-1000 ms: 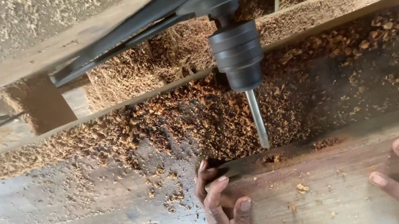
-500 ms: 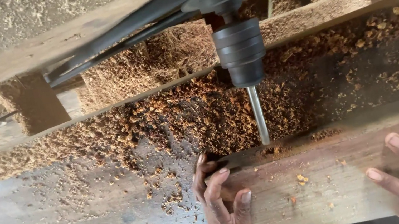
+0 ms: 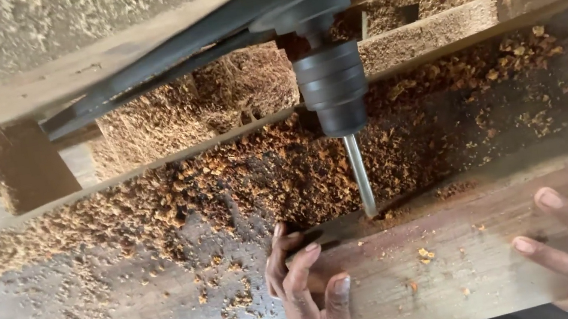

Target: The person places a wooden plank on a drill press table and guides it under the spinning bit, drilling a series of holes along the plank. They reposition the plank between holes, brush away sawdust, and at the end lift the plank showing the drilled holes.

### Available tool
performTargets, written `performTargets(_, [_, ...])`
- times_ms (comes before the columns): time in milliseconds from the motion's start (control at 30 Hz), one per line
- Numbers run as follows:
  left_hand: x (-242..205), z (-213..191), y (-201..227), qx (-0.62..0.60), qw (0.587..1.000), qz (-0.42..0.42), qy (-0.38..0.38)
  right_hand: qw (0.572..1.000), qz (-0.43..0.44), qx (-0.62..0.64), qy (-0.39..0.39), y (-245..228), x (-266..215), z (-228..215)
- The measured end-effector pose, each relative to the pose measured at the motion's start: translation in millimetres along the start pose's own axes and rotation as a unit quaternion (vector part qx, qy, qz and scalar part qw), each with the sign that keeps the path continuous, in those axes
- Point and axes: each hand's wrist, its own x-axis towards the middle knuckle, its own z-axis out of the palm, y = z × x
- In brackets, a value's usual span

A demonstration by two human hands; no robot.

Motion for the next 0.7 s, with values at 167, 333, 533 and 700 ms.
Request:
performTargets(167, [8,-1,8,-0.015,1.000,0.007,0.014,1.000,-0.001,-0.013,0.028,-1,15,-4])
performTargets(333, [13,-2,14,-0.020,0.999,0.001,0.033,0.998,0.015,-0.017,0.062,-2,29,-10])
performTargets(533, [16,-3,13,-0.030,0.999,0.008,0.038,0.998,0.053,0.007,0.044,-7,26,-14])
performTargets(700, [21,-4,12,-0.036,0.999,0.017,0.033,0.994,0.086,0.046,0.045,-10,27,-13])
